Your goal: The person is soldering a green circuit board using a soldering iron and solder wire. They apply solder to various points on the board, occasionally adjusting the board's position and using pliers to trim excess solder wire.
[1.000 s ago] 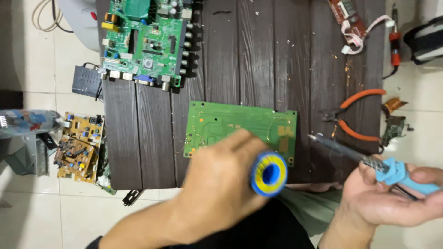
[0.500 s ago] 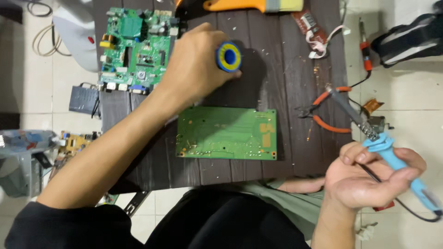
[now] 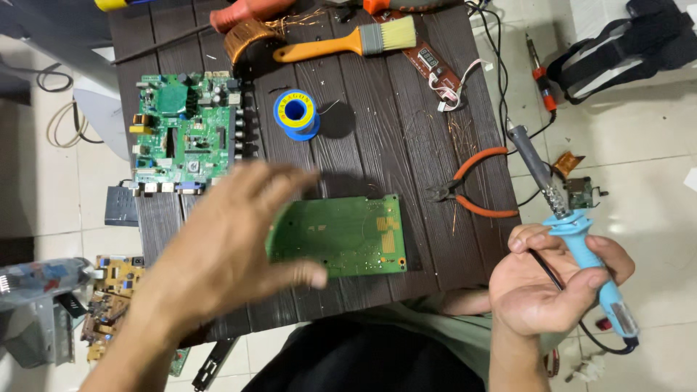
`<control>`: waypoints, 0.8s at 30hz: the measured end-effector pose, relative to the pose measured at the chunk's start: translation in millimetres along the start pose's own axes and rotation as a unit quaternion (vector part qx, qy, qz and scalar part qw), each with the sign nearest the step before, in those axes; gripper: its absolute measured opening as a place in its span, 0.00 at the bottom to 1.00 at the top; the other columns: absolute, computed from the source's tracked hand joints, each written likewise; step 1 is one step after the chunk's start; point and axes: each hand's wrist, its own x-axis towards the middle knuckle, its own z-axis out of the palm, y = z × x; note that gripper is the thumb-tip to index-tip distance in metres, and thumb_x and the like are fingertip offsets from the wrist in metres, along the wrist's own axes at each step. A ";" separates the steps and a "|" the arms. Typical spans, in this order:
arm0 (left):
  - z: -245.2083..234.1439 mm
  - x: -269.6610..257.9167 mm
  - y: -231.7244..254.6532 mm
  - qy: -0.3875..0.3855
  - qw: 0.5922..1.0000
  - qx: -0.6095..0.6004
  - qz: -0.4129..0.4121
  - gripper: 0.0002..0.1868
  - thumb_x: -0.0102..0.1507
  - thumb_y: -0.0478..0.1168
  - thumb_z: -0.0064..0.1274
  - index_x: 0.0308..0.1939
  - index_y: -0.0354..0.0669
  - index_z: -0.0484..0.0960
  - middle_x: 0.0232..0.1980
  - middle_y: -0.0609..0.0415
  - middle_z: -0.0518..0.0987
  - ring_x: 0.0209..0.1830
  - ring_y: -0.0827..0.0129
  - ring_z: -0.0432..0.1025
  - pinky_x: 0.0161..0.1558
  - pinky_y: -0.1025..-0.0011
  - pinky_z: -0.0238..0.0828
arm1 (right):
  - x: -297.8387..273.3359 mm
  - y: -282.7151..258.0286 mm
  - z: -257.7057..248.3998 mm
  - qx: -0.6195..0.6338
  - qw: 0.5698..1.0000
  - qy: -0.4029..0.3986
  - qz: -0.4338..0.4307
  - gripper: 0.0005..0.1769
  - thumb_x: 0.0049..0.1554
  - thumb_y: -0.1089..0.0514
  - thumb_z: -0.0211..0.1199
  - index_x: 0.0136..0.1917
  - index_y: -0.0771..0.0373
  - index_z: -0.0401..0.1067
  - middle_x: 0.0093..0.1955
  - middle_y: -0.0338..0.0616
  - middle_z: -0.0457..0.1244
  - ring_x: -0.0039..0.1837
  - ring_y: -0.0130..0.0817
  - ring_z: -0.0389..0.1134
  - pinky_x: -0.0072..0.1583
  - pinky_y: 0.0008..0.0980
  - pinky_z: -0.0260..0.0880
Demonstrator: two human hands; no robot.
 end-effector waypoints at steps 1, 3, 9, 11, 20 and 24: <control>7.6 -3.7 -0.8 -0.001 1.000 0.002 0.001 0.62 0.46 0.73 0.68 0.75 0.47 0.65 0.69 0.42 0.70 0.67 0.47 0.63 0.62 0.38 0.60 | -0.1 0.5 0.2 0.001 1.000 0.002 0.001 0.19 0.69 0.36 0.51 0.63 0.49 0.59 0.39 0.45 0.59 0.39 0.39 0.59 0.46 0.37 0.65; 22.4 -12.6 -2.7 0.011 0.998 0.022 0.064 0.64 0.43 0.65 0.78 0.75 0.44 0.63 0.69 0.47 0.69 0.65 0.50 0.64 0.68 0.48 0.52 | -1.2 1.0 1.0 -0.004 1.000 0.001 -0.008 0.20 0.69 0.36 0.52 0.64 0.49 0.58 0.41 0.46 0.58 0.43 0.41 0.59 0.50 0.40 0.66; 30.4 -7.0 4.7 0.033 0.998 0.026 0.048 0.55 0.43 0.56 0.74 0.70 0.44 0.68 0.61 0.49 0.74 0.57 0.53 0.69 0.60 0.56 0.61 | -4.1 3.7 -1.3 0.016 1.000 0.016 -0.019 0.19 0.70 0.37 0.51 0.64 0.50 0.59 0.42 0.49 0.59 0.45 0.41 0.59 0.53 0.41 0.66; 33.3 -3.2 8.2 0.030 0.998 0.032 0.046 0.55 0.43 0.57 0.75 0.70 0.45 0.67 0.61 0.49 0.74 0.57 0.54 0.69 0.59 0.56 0.61 | -3.0 2.3 2.3 0.014 0.999 0.019 -0.027 0.19 0.70 0.38 0.51 0.64 0.50 0.58 0.41 0.48 0.58 0.45 0.41 0.59 0.53 0.42 0.65; 48.1 10.5 30.9 0.064 0.998 -0.017 -0.019 0.50 0.45 0.57 0.74 0.67 0.48 0.69 0.61 0.51 0.75 0.58 0.51 0.68 0.54 0.54 0.63 | -1.5 2.6 7.0 -0.007 0.999 0.026 -0.040 0.19 0.70 0.40 0.50 0.63 0.53 0.58 0.40 0.51 0.58 0.45 0.44 0.59 0.53 0.42 0.67; 41.4 8.3 24.5 0.063 0.994 -0.087 -0.018 0.64 0.41 0.61 0.82 0.72 0.41 0.65 0.63 0.42 0.74 0.62 0.49 0.68 0.64 0.53 0.61 | 0.1 -5.8 14.5 -0.050 0.998 0.009 -0.029 0.19 0.70 0.39 0.50 0.62 0.53 0.57 0.37 0.49 0.54 0.44 0.43 0.56 0.52 0.41 0.65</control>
